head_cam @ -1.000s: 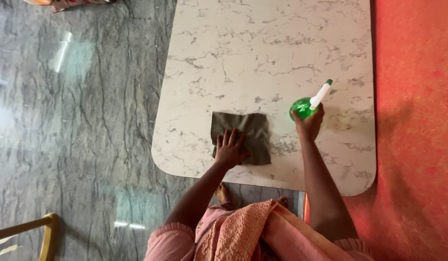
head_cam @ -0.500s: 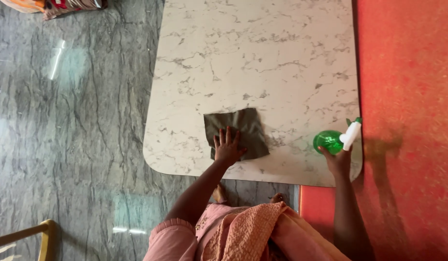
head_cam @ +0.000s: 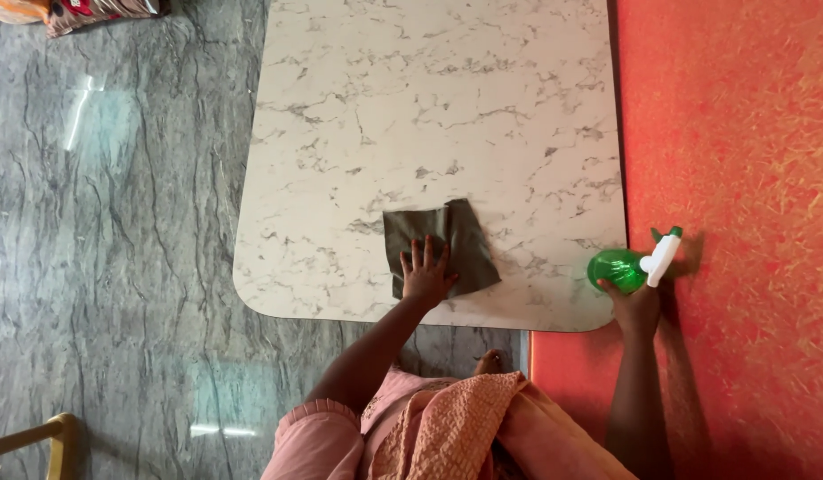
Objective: The person wipes a marble-patterned table surface with a dark cloth. They use a green spray bottle to apply cleaner and continue wiping the table systematically.
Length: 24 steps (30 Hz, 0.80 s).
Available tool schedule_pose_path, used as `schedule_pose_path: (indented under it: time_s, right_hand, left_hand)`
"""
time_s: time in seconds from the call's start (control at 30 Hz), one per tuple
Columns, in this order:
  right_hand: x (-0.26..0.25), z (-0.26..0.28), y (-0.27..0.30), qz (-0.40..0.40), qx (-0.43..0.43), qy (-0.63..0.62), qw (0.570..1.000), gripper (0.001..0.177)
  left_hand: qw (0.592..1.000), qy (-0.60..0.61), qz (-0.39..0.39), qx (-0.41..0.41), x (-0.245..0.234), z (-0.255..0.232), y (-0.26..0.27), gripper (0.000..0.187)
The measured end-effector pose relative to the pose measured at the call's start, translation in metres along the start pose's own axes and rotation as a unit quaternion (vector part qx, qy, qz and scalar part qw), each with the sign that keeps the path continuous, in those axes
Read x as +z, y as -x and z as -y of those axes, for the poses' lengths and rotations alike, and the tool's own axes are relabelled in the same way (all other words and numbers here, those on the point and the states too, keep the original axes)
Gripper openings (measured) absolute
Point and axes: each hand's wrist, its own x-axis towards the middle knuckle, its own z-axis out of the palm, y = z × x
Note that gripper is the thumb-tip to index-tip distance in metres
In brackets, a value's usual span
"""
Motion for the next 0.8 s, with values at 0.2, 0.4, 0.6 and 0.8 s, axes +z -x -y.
schedule_pose_path:
  time_s: [0.2, 0.4, 0.6, 0.8]
  right_hand:
    - [0.011, 0.007, 0.018, -0.117, -0.067, 0.1, 0.986, 0.104]
    - [0.024, -0.01, 0.03, -0.186, -0.117, 0.132, 0.967, 0.107]
    - [0.072, -0.013, 0.091, -0.178, -0.086, 0.036, 0.98, 0.061]
    - [0.129, 0.037, 0.125, -0.092, -0.197, -0.013, 0.976, 0.045]
  left_hand:
    - [1.0, 0.001, 0.003, -0.003, 0.003, -0.001, -0.002, 0.077]
    - [1.0, 0.011, -0.004, -0.004, -0.004, -0.001, -0.001, 0.082]
    - [0.998, 0.055, 0.001, -0.005, -0.026, 0.008, -0.011, 0.093]
    - [0.997, 0.074, -0.017, -0.03, -0.038, 0.032, -0.02, 0.097]
